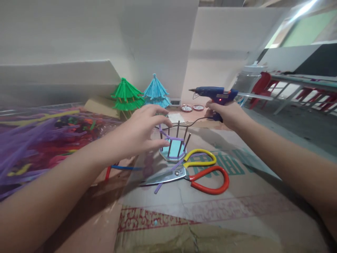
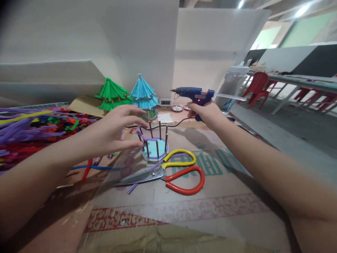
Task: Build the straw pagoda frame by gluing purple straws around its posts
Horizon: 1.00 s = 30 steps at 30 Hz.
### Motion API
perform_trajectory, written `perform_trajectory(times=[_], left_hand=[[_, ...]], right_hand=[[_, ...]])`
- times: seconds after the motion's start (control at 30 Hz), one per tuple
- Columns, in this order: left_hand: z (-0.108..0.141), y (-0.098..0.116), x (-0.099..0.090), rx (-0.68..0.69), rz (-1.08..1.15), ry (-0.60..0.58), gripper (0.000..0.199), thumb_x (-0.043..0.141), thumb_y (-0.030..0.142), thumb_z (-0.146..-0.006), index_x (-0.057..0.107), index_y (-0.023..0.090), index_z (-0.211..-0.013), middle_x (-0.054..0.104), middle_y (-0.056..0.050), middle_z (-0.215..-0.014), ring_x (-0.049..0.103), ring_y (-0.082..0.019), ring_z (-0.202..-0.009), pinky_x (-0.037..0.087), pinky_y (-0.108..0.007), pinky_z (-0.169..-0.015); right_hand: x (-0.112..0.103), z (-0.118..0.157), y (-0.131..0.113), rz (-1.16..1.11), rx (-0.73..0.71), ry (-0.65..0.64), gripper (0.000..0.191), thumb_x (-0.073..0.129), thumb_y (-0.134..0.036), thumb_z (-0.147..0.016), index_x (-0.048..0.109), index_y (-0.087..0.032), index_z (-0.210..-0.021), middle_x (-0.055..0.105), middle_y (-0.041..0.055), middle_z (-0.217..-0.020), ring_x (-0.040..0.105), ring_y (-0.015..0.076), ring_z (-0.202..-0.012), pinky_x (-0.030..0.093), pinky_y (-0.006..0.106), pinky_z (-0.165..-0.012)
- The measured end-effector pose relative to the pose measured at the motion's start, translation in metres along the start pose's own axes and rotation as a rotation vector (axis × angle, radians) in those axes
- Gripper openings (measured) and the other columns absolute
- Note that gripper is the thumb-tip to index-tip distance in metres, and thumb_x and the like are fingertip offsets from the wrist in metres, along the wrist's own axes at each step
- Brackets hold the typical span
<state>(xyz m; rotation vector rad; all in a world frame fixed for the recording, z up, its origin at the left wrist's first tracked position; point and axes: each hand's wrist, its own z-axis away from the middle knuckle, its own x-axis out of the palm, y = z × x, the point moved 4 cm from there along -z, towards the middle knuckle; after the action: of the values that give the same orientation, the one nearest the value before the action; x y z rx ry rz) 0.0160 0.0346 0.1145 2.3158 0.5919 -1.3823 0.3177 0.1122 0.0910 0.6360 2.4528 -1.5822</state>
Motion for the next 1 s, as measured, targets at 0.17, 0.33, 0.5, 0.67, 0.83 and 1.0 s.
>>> perform_trajectory(times=[0.17, 0.33, 0.5, 0.67, 0.83, 1.0], left_hand=[[-0.003, -0.004, 0.017, 0.025, 0.107, -0.075, 0.031, 0.077, 0.044, -0.083, 0.072, 0.024, -0.107, 0.049, -0.012, -0.148, 0.038, -0.034, -0.145, 0.032, -0.055, -0.118], [-0.006, 0.001, 0.026, 0.003, 0.134, -0.062, 0.022, 0.076, 0.038, -0.083, 0.073, 0.02, -0.095, 0.056, -0.013, -0.141, 0.041, -0.033, -0.142, 0.03, -0.054, -0.119], [-0.006, 0.001, 0.025, -0.019, 0.188, -0.075, 0.011, 0.069, 0.028, -0.085, 0.071, 0.019, -0.092, 0.058, -0.013, -0.136, 0.051, -0.029, -0.132, 0.039, -0.048, -0.113], [-0.004, -0.003, 0.025, -0.095, 0.248, -0.124, 0.016, 0.064, 0.031, -0.086, 0.069, 0.019, -0.095, 0.056, -0.012, -0.135, 0.057, -0.026, -0.125, 0.044, -0.043, -0.109], [-0.004, -0.004, 0.026, -0.118, 0.249, -0.136, 0.017, 0.062, 0.032, -0.085, 0.069, 0.019, -0.095, 0.056, -0.01, -0.134, 0.059, -0.026, -0.123, 0.045, -0.043, -0.107], [-0.004, -0.006, 0.025, -0.098, 0.25, -0.146, 0.015, 0.063, 0.03, -0.085, 0.069, 0.019, -0.094, 0.056, -0.011, -0.135, 0.057, -0.025, -0.126, 0.044, -0.042, -0.108]], right_hand=[[-0.005, 0.022, -0.01, -0.122, 0.051, -0.007, 0.027, 0.081, -0.038, -0.07, 0.066, -0.019, -0.082, 0.068, 0.0029, -0.068, 0.063, 0.0155, -0.063, 0.052, 0.028, -0.061], [-0.003, 0.027, -0.021, -0.131, 0.039, -0.022, 0.024, 0.081, -0.035, -0.071, 0.068, -0.018, -0.08, 0.069, 0.0029, -0.069, 0.064, 0.0146, -0.061, 0.05, 0.025, -0.054], [-0.001, 0.035, -0.038, -0.25, -0.05, -0.105, 0.021, 0.083, -0.034, -0.075, 0.067, -0.021, -0.081, 0.076, 0.0037, -0.093, 0.069, 0.0139, -0.067, 0.057, 0.028, -0.067], [-0.006, 0.044, -0.05, -0.209, -0.075, -0.242, 0.019, 0.081, -0.031, -0.078, 0.069, -0.02, -0.085, 0.075, 0.0041, -0.09, 0.07, 0.0158, -0.074, 0.057, 0.032, -0.076], [-0.015, 0.053, -0.058, -0.029, -0.121, -0.373, 0.011, 0.076, -0.031, -0.081, 0.071, -0.021, -0.085, 0.074, 0.0034, -0.082, 0.07, 0.0187, -0.073, 0.055, 0.034, -0.071], [-0.014, 0.06, -0.063, 0.058, -0.103, -0.531, 0.012, 0.076, -0.032, -0.079, 0.075, -0.023, -0.087, 0.075, 0.0037, -0.077, 0.07, 0.0195, -0.071, 0.056, 0.031, -0.063]])
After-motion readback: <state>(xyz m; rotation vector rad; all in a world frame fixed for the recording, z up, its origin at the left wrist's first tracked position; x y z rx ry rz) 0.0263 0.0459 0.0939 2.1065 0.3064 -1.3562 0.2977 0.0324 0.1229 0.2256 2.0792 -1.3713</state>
